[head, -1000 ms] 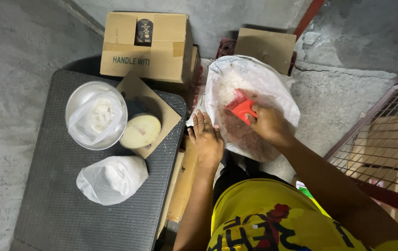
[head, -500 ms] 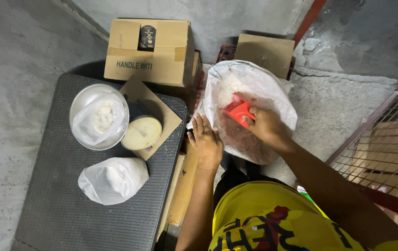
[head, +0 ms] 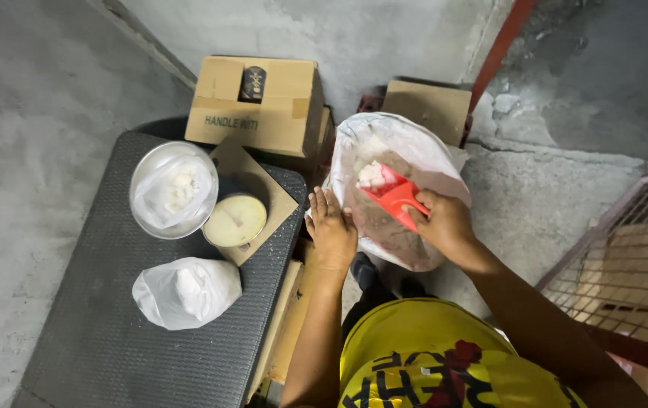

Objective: Scooping white powder from a bulk bag into small plastic bags, weighing them on a scale, and sealing/stacking them.

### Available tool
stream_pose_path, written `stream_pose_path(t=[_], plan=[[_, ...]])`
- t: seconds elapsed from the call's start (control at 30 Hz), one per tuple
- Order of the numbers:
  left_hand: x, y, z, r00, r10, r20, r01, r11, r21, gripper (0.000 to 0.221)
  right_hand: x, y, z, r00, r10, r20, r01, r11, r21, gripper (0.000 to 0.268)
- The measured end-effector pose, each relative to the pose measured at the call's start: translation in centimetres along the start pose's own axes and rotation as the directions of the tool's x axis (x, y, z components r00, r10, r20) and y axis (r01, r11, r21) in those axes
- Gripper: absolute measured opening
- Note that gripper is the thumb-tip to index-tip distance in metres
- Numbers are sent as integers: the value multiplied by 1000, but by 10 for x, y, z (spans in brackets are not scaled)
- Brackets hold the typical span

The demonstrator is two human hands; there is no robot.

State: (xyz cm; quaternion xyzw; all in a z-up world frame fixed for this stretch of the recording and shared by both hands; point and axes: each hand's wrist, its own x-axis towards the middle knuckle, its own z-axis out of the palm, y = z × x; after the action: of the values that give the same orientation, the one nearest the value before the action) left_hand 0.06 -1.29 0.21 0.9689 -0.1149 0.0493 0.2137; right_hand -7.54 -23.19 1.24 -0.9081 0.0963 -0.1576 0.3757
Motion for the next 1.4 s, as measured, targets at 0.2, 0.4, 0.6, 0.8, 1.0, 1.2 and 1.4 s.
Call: stream_pose_path(t=[0.2,0.4,0.6,0.8,1.0,1.2,1.4], plan=[[-4,13,-28,970,80,-229,-107,988,-112,55,-6,-33,-35,999,-35,-35,37,999,37,26],[-29,34,-83,937,18,-350,-116,959,-260,50,0,-70,-51,993,-107,57,105,994,32,27],[-38,13,-114,899,-56,-435,-108,933,-344,48,12,-103,-44,970,-208,122,201,977,67,30],[-27,-42,-143,849,-118,-514,-96,924,-370,53,49,-163,-30,936,-284,208,257,955,148,29],[-2,-131,-183,769,-159,-619,-33,957,-287,56,104,-238,16,843,-494,212,486,869,90,30],[27,-199,-187,775,-154,-613,-3,969,-247,52,141,-317,75,784,-503,364,556,829,-52,34],[34,-221,-192,865,-172,-471,-23,925,-380,51,154,-397,129,715,-484,504,685,630,-366,17]])
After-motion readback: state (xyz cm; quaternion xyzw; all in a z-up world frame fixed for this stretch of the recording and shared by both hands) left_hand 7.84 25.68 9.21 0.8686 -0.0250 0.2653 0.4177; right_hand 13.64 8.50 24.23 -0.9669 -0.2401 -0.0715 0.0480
